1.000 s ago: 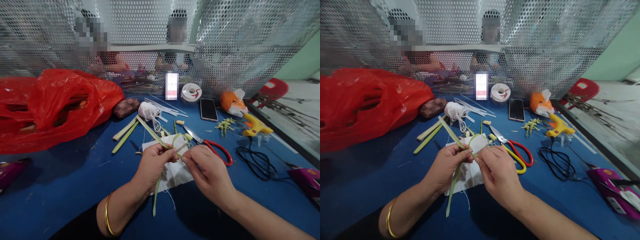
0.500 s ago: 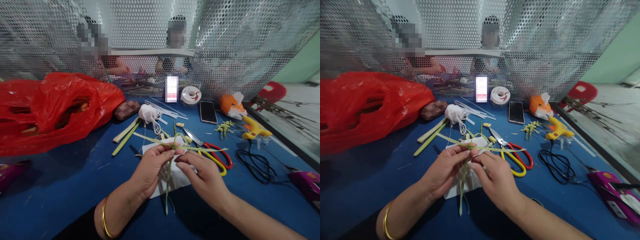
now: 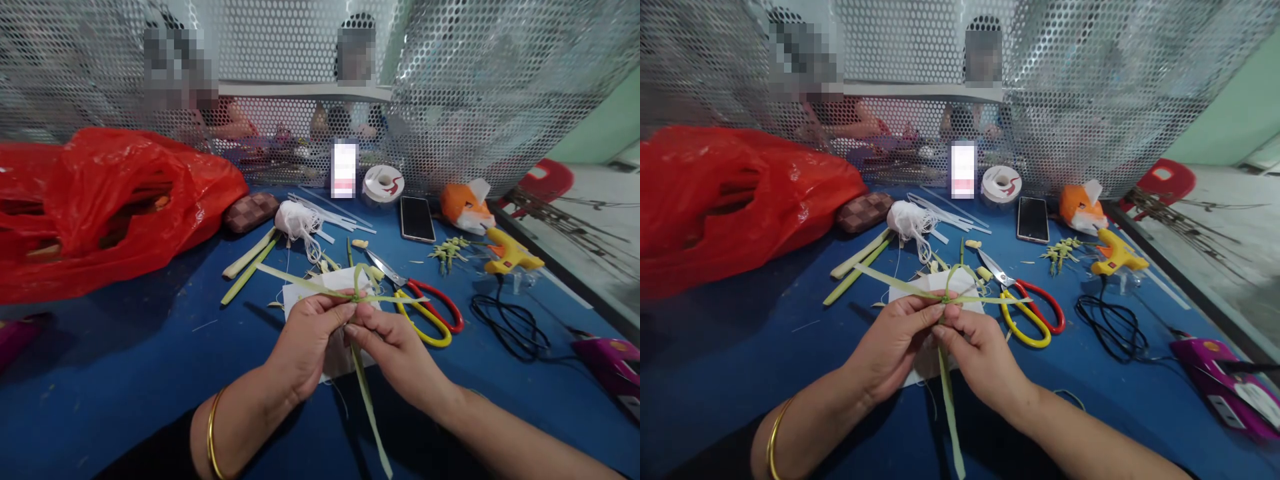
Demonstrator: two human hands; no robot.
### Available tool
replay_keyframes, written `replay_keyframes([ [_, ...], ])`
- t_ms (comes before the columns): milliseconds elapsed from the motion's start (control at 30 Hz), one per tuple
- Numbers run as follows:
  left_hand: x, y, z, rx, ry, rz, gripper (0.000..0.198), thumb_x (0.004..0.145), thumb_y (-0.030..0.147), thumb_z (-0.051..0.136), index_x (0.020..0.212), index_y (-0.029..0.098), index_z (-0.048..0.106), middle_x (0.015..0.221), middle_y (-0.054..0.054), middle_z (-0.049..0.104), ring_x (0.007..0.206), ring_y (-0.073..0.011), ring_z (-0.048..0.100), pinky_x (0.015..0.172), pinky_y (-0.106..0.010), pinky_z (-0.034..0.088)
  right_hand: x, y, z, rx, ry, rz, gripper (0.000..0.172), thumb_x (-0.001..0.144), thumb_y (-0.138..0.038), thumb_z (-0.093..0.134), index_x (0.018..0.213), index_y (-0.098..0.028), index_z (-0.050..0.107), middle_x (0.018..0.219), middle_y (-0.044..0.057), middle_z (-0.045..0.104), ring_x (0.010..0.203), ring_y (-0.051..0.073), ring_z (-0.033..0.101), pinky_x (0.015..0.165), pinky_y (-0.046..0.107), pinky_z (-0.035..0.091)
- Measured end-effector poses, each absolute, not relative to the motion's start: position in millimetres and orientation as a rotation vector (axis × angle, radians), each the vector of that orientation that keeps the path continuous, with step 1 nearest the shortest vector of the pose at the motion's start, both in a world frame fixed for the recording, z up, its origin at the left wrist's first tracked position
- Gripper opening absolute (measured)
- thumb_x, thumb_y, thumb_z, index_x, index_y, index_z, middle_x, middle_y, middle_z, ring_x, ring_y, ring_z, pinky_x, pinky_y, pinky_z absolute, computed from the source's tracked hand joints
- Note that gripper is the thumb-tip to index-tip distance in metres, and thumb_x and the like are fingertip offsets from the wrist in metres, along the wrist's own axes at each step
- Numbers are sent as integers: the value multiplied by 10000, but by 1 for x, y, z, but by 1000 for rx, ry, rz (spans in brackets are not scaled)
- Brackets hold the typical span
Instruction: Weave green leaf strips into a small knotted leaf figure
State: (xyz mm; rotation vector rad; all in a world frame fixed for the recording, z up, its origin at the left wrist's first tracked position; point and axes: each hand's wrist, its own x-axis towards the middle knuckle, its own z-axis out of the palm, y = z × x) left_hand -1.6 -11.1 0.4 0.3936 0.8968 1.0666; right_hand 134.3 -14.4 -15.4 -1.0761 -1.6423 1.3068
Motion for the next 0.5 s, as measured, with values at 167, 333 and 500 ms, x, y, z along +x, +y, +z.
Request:
replay_keyframes([
  [167,-2,-11,2,371,894,1074,247,589,125,845,818,95,759,711,-76,744,659,-143,672,674,-236,521,135,-13,-13,-1037,-1735,1206,266,873,-253,541,616,-191,512,605,-36,465,574,111,410,555,234,393],
  [333,-2,-11,2,349,899,1071,226,608,99,827,823,95,757,709,-75,739,652,-144,671,651,-235,523,137,-13,-16,-1032,-1783,1174,249,884,-247,541,641,-190,543,611,-35,482,578,115,423,553,238,393],
  [500,-2,-11,0,342,900,1053,226,633,99,817,849,104,753,706,-65,736,640,-144,671,632,-236,520,137,-15,-22,-1068,-1802,1164,264,909,-253,530,657,-184,563,641,-20,541,617,125,475,599,251,420],
])
